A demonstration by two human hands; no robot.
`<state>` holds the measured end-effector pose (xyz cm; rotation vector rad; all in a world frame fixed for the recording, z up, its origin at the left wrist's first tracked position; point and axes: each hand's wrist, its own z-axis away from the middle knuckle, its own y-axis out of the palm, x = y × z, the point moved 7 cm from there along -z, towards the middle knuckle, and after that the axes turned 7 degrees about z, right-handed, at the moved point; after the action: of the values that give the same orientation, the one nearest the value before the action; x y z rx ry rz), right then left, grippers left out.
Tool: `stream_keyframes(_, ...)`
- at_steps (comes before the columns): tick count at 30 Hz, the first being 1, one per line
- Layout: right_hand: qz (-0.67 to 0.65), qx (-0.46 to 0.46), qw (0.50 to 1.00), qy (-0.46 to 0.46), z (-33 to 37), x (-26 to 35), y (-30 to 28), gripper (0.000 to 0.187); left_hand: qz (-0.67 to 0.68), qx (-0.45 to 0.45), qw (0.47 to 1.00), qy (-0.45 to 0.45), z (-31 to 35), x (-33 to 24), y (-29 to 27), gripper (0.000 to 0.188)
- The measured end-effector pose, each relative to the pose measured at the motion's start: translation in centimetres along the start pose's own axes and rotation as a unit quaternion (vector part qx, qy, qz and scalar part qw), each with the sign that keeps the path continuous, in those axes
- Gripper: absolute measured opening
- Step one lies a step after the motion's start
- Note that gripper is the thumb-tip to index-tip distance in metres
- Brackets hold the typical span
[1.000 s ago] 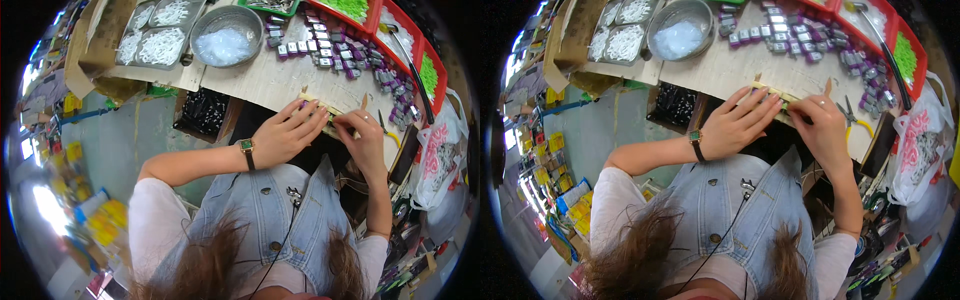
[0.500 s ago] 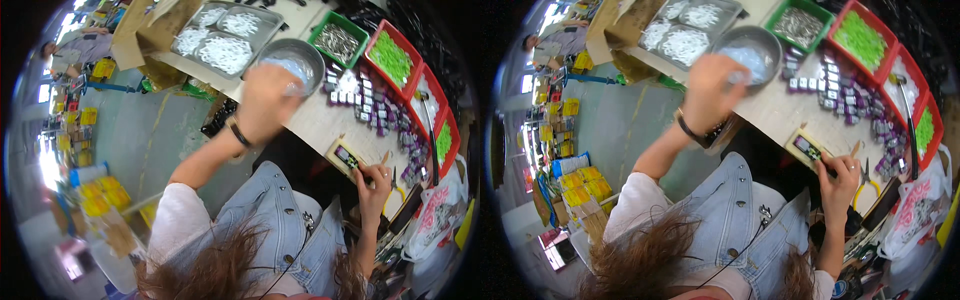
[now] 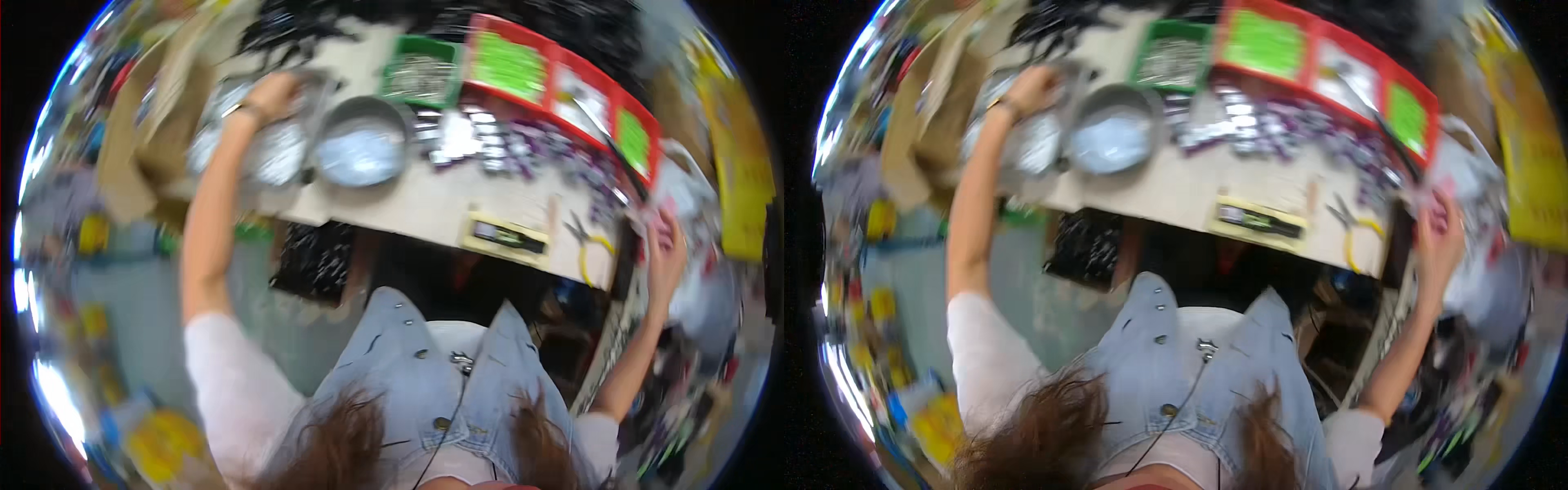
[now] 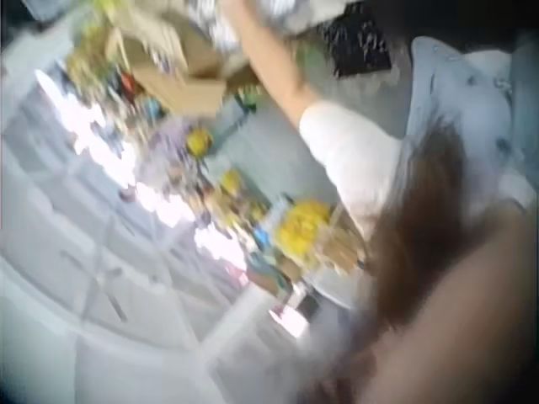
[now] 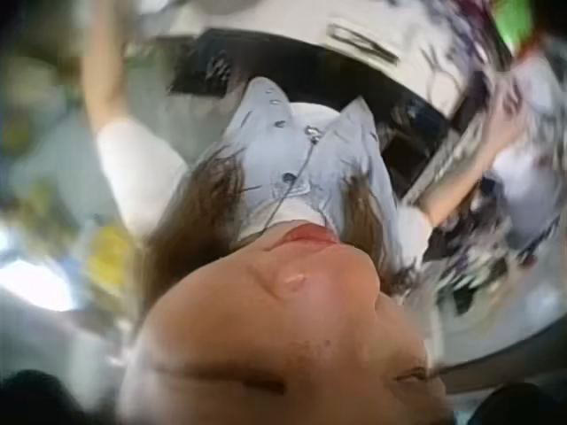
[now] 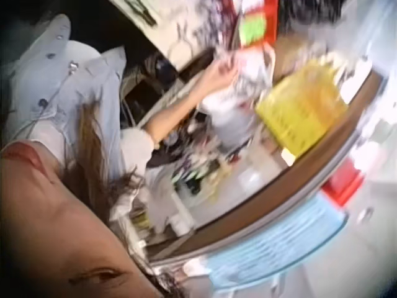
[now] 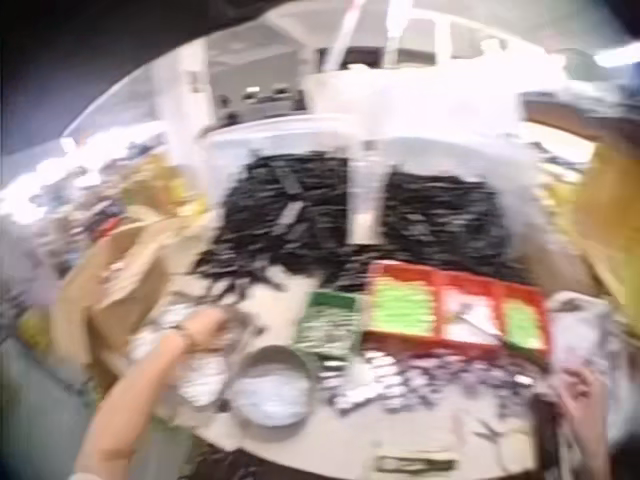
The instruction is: Assembling small electronic components into a black plastic casing using hands and a small press tool.
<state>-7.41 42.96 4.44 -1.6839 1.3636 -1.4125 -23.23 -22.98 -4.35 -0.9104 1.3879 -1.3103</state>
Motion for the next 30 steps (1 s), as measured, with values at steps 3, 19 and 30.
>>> stream_keyframes(3, 0.041, -0.061, 0.997, 0.028, -3.0, -7.3, -2.4, 0.030, 0.047, 0.026, 0.999, 0.011, -0.1, -1.3, -1.1, 0.014)
stream_keyframes(19, 0.142, 0.046, 0.989, 0.002, -11.5, -24.1, 4.2, 0.027, 0.334, -0.341, 0.874, -0.091, 4.5, 6.0, -5.9, 0.014)
stream_keyframes(30, 0.083, 0.008, 0.996, 0.038, -13.5, -31.0, 1.8, 0.037, 0.508, -0.223, 0.827, -0.090, 6.3, -7.0, -5.7, 0.019)
